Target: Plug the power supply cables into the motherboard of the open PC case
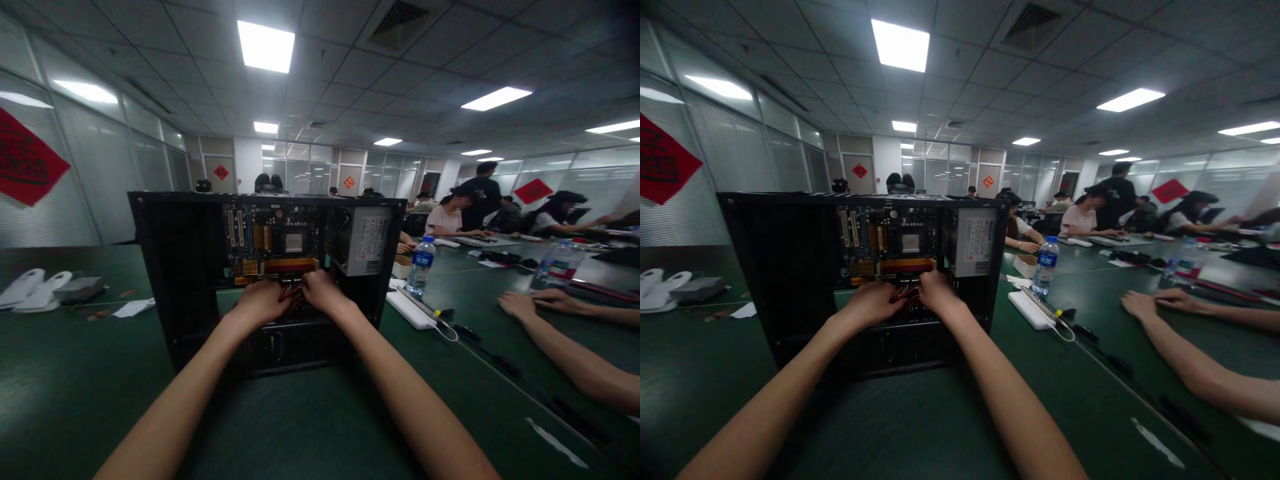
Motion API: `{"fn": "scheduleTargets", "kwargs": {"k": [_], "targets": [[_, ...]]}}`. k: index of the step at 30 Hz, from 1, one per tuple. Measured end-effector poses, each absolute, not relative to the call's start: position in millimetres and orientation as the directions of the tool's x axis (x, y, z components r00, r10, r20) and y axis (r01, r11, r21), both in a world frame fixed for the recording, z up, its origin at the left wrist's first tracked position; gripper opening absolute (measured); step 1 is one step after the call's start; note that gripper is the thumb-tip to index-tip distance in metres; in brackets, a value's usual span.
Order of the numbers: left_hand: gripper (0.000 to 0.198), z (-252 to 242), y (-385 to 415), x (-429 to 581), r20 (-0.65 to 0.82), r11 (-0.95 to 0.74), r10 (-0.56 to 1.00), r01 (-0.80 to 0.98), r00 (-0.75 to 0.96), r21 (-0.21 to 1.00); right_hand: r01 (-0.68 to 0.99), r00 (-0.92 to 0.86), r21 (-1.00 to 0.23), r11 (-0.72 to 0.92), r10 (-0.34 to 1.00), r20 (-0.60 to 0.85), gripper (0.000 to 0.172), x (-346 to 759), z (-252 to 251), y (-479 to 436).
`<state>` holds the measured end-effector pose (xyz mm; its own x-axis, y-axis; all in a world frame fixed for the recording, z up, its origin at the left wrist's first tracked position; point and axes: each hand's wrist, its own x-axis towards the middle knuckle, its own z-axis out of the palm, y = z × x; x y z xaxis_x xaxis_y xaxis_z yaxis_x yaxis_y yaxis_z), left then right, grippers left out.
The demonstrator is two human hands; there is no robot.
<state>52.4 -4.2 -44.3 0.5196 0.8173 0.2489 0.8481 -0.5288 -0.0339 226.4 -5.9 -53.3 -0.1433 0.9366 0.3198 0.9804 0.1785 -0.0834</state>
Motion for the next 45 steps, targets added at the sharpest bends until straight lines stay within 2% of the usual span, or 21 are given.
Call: {"fn": "scheduleTargets", "kwargs": {"k": [18,26,33,37,40,45], "targets": [[0.044,-46,-4,51,0.237,-0.538,0.816,0.842,0.527,-0.018,0.978,-0.105,-0.133,0.159,0.934,0.340,0.029,230,-57,1],[0.045,-50,1,50,0.254,-0.531,0.812,0.845,0.526,-0.054,0.977,-0.097,-0.145,0.154,0.936,0.339,0.029,230,-58,4],[0.044,-47,-3,51,0.232,-0.554,0.808,0.832,0.541,-0.012,0.981,-0.074,-0.143,0.130,0.935,0.347,0.028,231,-60,8],[0.049,-45,-2,50,0.313,-0.562,0.796,0.824,0.519,0.063,0.980,-0.084,-0.141,0.140,0.935,0.346,0.027,231,-59,5],[0.038,-46,3,49,0.376,-0.529,0.804,0.843,0.461,0.100,0.981,-0.075,-0.143,0.130,0.938,0.339,0.027,230,-58,4],[0.029,-45,15,52,0.399,-0.555,0.777,0.828,0.486,0.073,0.981,-0.090,-0.132,0.144,0.933,0.349,0.029,228,-55,0]]}}
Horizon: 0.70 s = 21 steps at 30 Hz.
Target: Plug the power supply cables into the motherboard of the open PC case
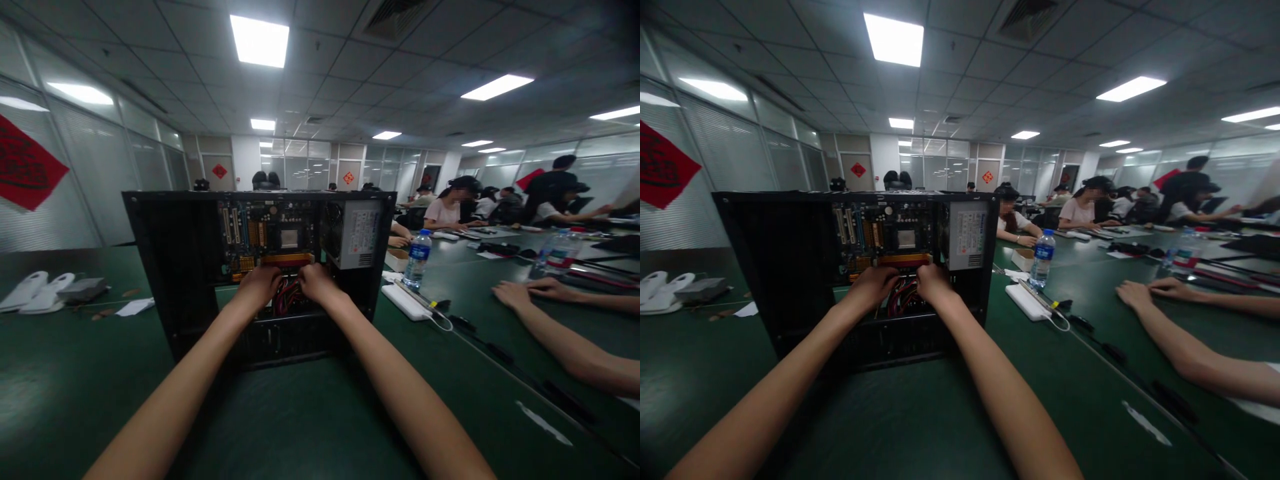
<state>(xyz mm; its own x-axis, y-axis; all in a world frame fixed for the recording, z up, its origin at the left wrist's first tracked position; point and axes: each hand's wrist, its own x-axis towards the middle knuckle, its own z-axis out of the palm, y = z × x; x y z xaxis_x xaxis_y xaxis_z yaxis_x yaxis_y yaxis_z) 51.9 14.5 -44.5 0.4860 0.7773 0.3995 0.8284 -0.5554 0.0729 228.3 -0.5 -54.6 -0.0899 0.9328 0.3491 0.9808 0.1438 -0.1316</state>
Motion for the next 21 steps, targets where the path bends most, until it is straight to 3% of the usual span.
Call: {"fn": "scheduleTargets", "kwargs": {"k": [5,21], "targets": [[0.030,-40,20,56,0.354,-0.566,0.767,0.824,0.535,-0.020,0.983,-0.083,-0.125,0.132,0.938,0.336,0.028,227,-52,-4],[0.029,-51,36,56,0.420,-0.610,0.708,0.791,0.568,-0.042,0.979,-0.096,-0.137,0.151,0.934,0.344,0.028,227,-53,-2]]}}
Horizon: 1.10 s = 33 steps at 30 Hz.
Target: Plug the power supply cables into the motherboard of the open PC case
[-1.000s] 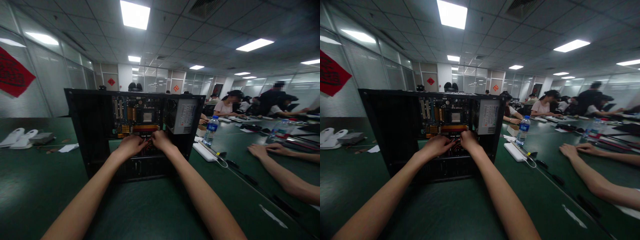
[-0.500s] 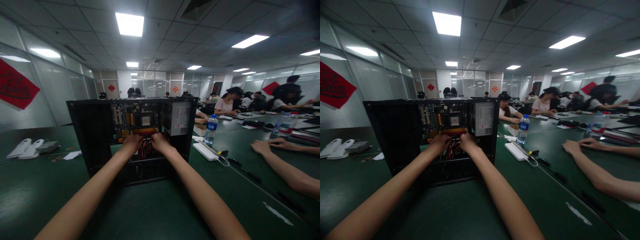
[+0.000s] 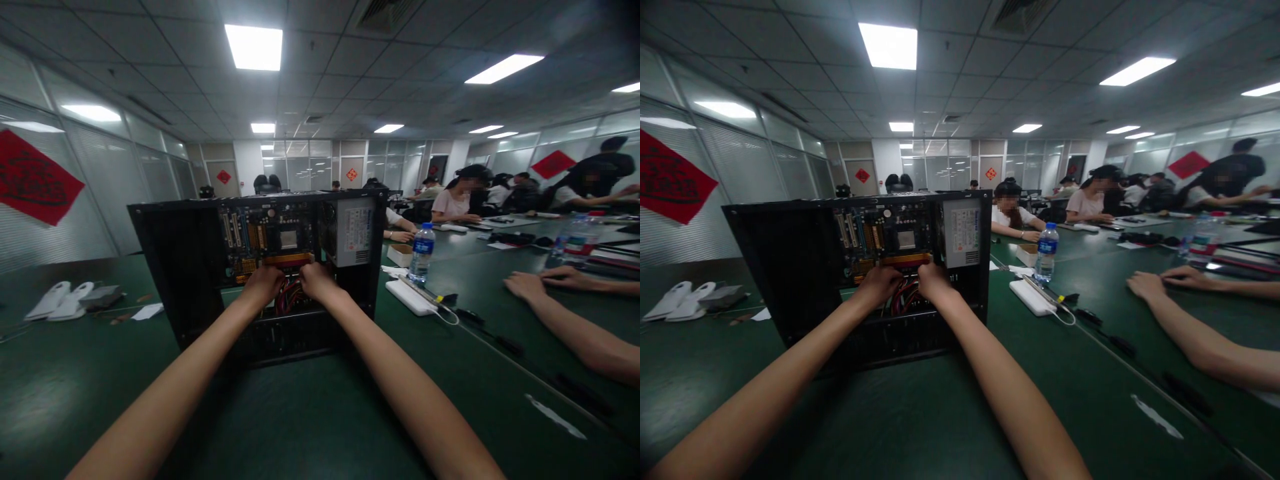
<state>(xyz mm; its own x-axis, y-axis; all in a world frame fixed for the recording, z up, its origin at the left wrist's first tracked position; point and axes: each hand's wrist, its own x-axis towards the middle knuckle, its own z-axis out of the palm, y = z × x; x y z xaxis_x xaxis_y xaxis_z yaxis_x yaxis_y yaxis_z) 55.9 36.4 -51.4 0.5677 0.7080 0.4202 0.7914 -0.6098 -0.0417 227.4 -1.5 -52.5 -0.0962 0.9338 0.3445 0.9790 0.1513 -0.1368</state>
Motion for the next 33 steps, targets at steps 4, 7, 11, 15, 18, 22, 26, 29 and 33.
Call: {"fn": "scheduleTargets", "kwargs": {"k": [4,7,11,15,18,22,26,29,33], "targets": [[0.028,-50,33,56,0.423,-0.611,0.708,0.791,0.566,-0.037,0.978,-0.083,-0.157,0.140,0.941,0.327,0.027,228,-52,-1],[0.026,-47,28,57,0.416,-0.601,0.722,0.799,0.553,-0.019,0.976,-0.075,-0.172,0.136,0.944,0.323,0.026,229,-49,-3],[0.025,-44,22,57,0.405,-0.579,0.748,0.816,0.526,0.009,0.970,-0.080,-0.190,0.150,0.939,0.333,0.024,228,-47,-6],[0.026,-43,12,57,0.415,-0.547,0.766,0.837,0.491,0.020,0.965,-0.073,-0.203,0.167,0.913,0.402,0.023,223,-46,-10],[0.026,-42,1,57,0.413,-0.586,0.740,0.810,0.532,0.007,0.919,-0.183,-0.199,0.340,0.816,0.548,0.025,219,-46,-12],[0.024,-42,-4,55,0.369,-0.613,0.744,0.789,0.557,0.045,0.729,-0.470,-0.113,0.675,0.613,0.635,0.036,216,-46,-15],[0.028,-46,4,54,0.337,-0.645,0.736,0.760,0.586,0.087,0.647,-0.559,-0.152,0.748,0.600,0.572,0.039,215,-46,-17],[0.033,-50,11,51,0.334,-0.709,0.687,0.695,0.645,0.116,0.633,-0.548,-0.210,0.745,0.623,0.558,0.040,214,-47,-17],[0.035,-50,14,48,0.338,-0.760,0.637,0.638,0.693,0.125,0.611,-0.541,-0.286,0.738,0.653,0.529,0.046,216,-52,-14]]}}
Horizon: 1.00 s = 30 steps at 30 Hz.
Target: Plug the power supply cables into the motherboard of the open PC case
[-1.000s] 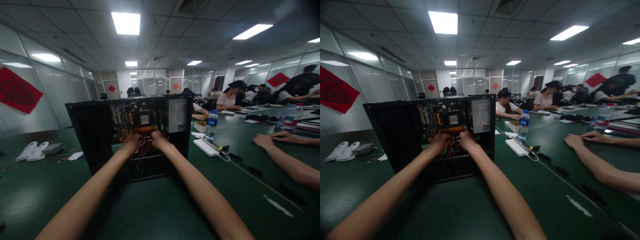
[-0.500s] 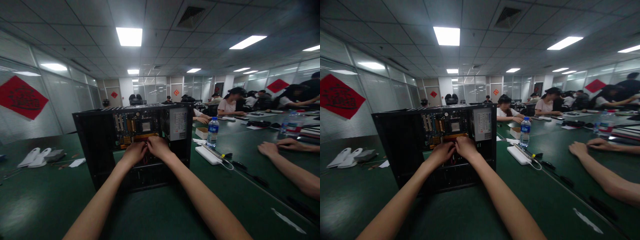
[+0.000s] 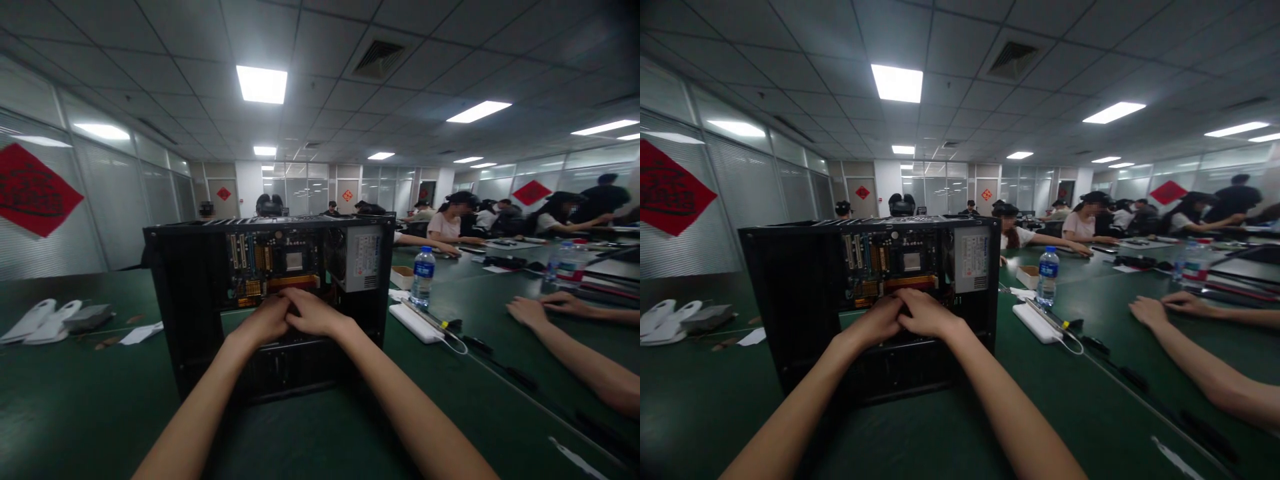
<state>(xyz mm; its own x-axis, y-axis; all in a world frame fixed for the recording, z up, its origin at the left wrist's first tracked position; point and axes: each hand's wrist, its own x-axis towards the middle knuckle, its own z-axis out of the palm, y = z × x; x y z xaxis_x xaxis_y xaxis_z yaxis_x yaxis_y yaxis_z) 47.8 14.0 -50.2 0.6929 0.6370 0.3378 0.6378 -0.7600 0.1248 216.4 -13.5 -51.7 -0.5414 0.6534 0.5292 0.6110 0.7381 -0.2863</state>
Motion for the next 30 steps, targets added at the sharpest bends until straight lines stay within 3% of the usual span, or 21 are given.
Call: {"fn": "scheduleTargets", "kwargs": {"k": [5,12,30], "targets": [[0.034,-49.2,13.4,47.2,0.335,-0.780,0.617,0.610,0.712,0.140,0.644,-0.525,-0.321,0.694,0.707,0.474,0.048,217.5,-54.3,-11.5],[0.036,-52.1,17.6,46.8,0.387,-0.809,0.578,0.567,0.718,0.157,0.747,-0.490,-0.236,0.622,0.754,0.437,0.044,214.2,-50.4,-18.4],[0.039,-51.9,20.7,47.9,0.395,-0.789,0.605,0.586,0.691,0.184,0.782,-0.485,-0.164,0.601,0.752,0.447,0.041,214.8,-50.8,-17.2]]}}
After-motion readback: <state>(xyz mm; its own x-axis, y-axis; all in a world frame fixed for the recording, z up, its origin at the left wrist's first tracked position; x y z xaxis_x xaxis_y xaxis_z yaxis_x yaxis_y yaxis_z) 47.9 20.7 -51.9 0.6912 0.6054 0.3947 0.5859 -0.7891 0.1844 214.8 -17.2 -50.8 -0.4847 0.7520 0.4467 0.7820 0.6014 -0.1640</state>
